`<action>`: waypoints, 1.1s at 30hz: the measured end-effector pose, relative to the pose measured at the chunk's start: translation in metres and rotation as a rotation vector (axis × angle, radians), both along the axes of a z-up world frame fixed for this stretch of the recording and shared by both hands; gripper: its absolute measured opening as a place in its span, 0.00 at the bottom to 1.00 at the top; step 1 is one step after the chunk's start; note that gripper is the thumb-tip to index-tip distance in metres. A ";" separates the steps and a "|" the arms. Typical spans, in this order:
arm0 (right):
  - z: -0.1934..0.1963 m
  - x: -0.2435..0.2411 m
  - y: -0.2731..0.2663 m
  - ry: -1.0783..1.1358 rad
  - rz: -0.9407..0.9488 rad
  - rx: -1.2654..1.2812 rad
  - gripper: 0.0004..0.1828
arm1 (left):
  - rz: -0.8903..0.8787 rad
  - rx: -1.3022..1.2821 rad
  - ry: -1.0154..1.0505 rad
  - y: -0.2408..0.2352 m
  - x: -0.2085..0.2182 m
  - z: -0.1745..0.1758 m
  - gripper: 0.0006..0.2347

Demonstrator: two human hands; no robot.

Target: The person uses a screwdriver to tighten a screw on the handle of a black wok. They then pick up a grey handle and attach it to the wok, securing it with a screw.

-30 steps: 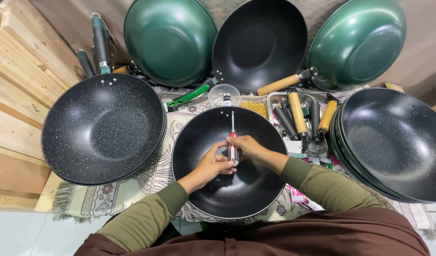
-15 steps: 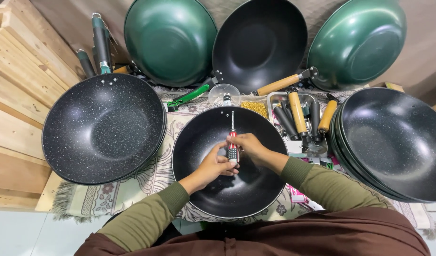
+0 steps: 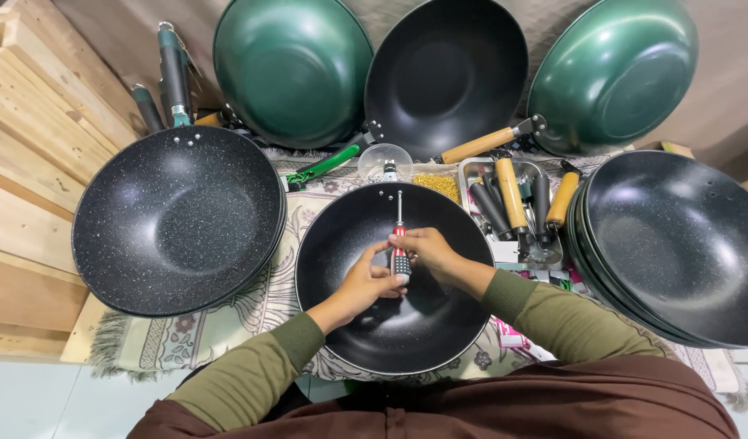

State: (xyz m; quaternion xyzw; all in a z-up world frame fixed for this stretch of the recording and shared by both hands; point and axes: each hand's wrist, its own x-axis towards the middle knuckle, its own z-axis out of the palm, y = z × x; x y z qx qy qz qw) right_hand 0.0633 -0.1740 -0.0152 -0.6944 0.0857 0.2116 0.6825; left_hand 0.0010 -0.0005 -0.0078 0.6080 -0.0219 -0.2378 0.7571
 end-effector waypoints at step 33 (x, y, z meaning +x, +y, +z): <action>0.009 -0.003 0.002 0.016 -0.034 0.052 0.25 | 0.088 0.085 -0.056 0.000 0.001 0.003 0.35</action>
